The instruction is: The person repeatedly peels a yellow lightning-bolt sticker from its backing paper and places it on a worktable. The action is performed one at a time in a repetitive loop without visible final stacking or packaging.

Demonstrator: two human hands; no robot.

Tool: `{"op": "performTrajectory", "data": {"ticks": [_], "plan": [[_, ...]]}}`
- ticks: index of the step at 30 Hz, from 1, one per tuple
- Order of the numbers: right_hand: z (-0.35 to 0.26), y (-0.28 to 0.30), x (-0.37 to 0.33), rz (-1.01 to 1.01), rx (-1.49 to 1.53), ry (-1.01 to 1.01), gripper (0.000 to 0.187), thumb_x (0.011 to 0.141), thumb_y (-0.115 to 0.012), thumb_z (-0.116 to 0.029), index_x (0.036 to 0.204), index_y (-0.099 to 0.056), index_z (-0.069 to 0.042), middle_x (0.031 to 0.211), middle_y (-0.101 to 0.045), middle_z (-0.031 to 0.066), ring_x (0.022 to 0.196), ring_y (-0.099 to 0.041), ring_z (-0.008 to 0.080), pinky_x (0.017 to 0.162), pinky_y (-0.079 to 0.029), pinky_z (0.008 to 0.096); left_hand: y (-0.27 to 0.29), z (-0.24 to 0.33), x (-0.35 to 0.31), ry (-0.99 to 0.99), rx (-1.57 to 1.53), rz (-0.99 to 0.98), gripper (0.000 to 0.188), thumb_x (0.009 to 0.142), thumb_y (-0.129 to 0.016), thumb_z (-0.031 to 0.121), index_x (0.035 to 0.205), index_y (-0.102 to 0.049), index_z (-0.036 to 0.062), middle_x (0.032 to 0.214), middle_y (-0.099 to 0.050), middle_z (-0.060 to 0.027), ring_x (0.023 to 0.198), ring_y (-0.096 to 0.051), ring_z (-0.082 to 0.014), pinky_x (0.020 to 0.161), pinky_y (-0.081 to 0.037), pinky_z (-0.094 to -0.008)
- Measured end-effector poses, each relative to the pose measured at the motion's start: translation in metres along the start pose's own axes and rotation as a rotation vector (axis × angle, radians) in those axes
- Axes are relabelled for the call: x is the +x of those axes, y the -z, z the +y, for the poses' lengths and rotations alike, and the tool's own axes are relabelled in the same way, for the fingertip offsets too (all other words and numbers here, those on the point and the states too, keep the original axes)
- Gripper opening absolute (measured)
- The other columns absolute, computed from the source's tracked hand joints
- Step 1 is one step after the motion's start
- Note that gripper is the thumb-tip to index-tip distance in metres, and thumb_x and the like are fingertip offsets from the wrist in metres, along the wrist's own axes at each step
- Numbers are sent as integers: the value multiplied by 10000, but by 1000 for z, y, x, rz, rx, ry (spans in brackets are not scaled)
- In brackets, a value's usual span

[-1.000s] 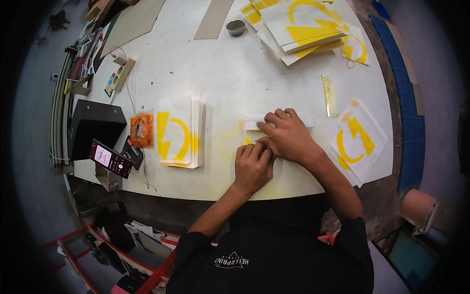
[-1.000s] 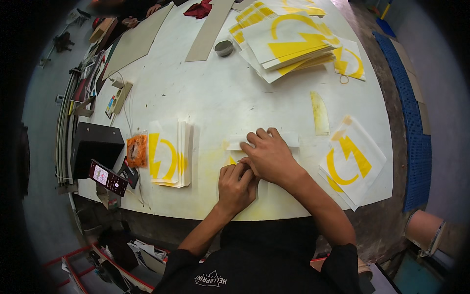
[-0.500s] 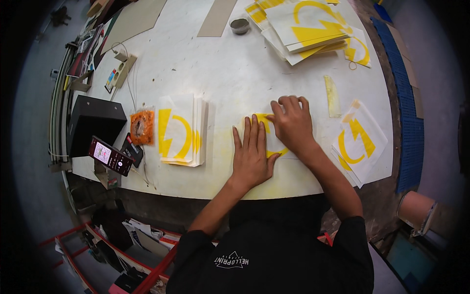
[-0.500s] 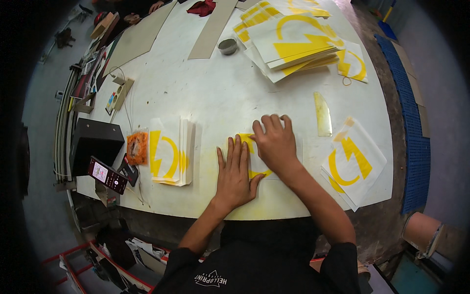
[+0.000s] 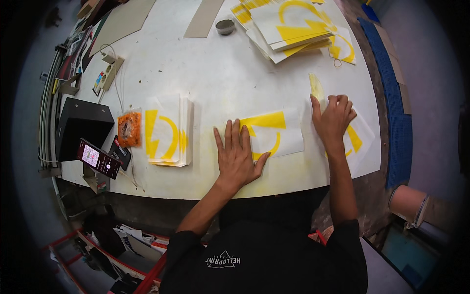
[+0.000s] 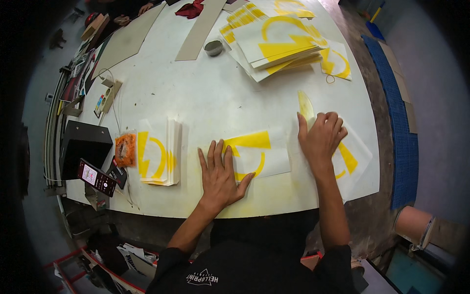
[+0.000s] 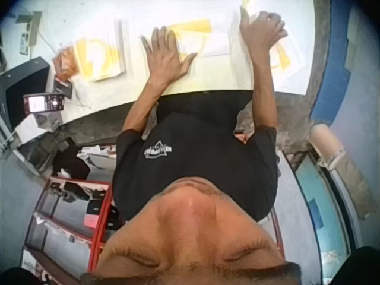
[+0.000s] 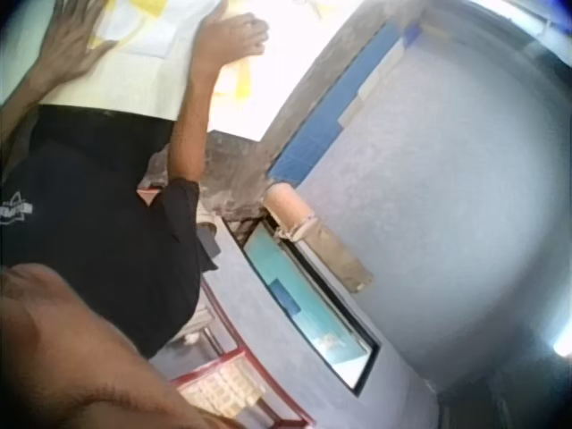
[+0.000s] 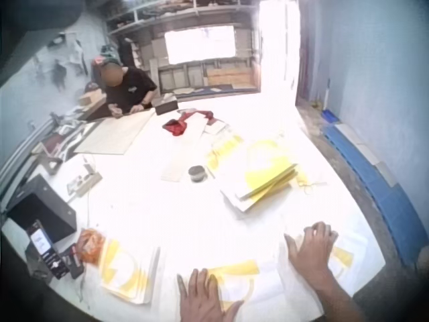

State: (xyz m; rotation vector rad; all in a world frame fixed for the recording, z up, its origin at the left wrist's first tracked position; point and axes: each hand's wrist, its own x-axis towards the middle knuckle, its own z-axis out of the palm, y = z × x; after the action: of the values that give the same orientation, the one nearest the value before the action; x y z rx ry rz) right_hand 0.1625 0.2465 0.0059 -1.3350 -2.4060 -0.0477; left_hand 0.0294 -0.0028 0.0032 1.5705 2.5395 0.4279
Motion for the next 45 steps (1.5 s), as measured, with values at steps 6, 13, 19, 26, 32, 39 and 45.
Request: {"op": "performTrajectory", "data": {"ticks": [6,13,19,26,32,39,45], "plan": [[-16,2,10,-205,566,-276,283,930,-788,-166,1115,-660,5,1048,-705,161,939,-634,325,916,-440,478,-16,-8,0,-52,-67,51,1023,963,-679,572,1589,-319,-152,1717,-228,-345,1624,-198,-469,1319,-136,-564],[-67,3,-84,-19,649,490,84,867,-711,0,939,-669,-14,796,-605,143,755,-585,339,736,-438,466,-13,-3,4,-28,-44,-24,1041,985,-645,565,1619,-254,-161,1727,-202,-350,1639,-161,-459,1319,-128,-569],[-23,12,-88,155,454,286,236,881,-744,13,1112,-723,54,814,-686,137,742,-611,339,730,-445,457,-13,-4,5,-30,-44,5,1045,978,-648,576,1613,-270,-164,1724,-209,-353,1641,-162,-451,1317,-122,-575],[14,23,-100,149,354,207,249,882,-753,21,1131,-749,28,791,-624,92,762,-619,279,778,-465,435,-5,17,-10,116,69,20,984,968,-649,612,1575,-401,-120,1662,-360,-339,1550,-359,-457,1292,-173,-586],[-24,36,-87,96,504,503,318,815,-728,54,1128,-747,1,966,-715,89,882,-665,270,876,-473,415,33,-2,22,-19,-332,-15,695,1067,-517,563,1510,-583,32,1568,-549,-241,1488,-468,-376,1287,-188,-576],[-77,15,-112,-166,592,922,233,839,-650,-38,1055,-737,-35,992,-681,60,947,-645,243,965,-481,466,18,-61,88,-257,-638,-361,731,1160,-113,523,1521,-612,130,1577,-596,-38,1569,-385,-303,1341,-1,-574],[-40,26,-124,-55,522,651,302,777,-671,-16,1067,-755,-26,1041,-739,71,931,-668,236,958,-471,462,15,-63,83,-304,-493,-326,448,1115,-530,340,1506,-630,145,1575,-602,3,1568,-390,-294,1341,-78,-584]]}}
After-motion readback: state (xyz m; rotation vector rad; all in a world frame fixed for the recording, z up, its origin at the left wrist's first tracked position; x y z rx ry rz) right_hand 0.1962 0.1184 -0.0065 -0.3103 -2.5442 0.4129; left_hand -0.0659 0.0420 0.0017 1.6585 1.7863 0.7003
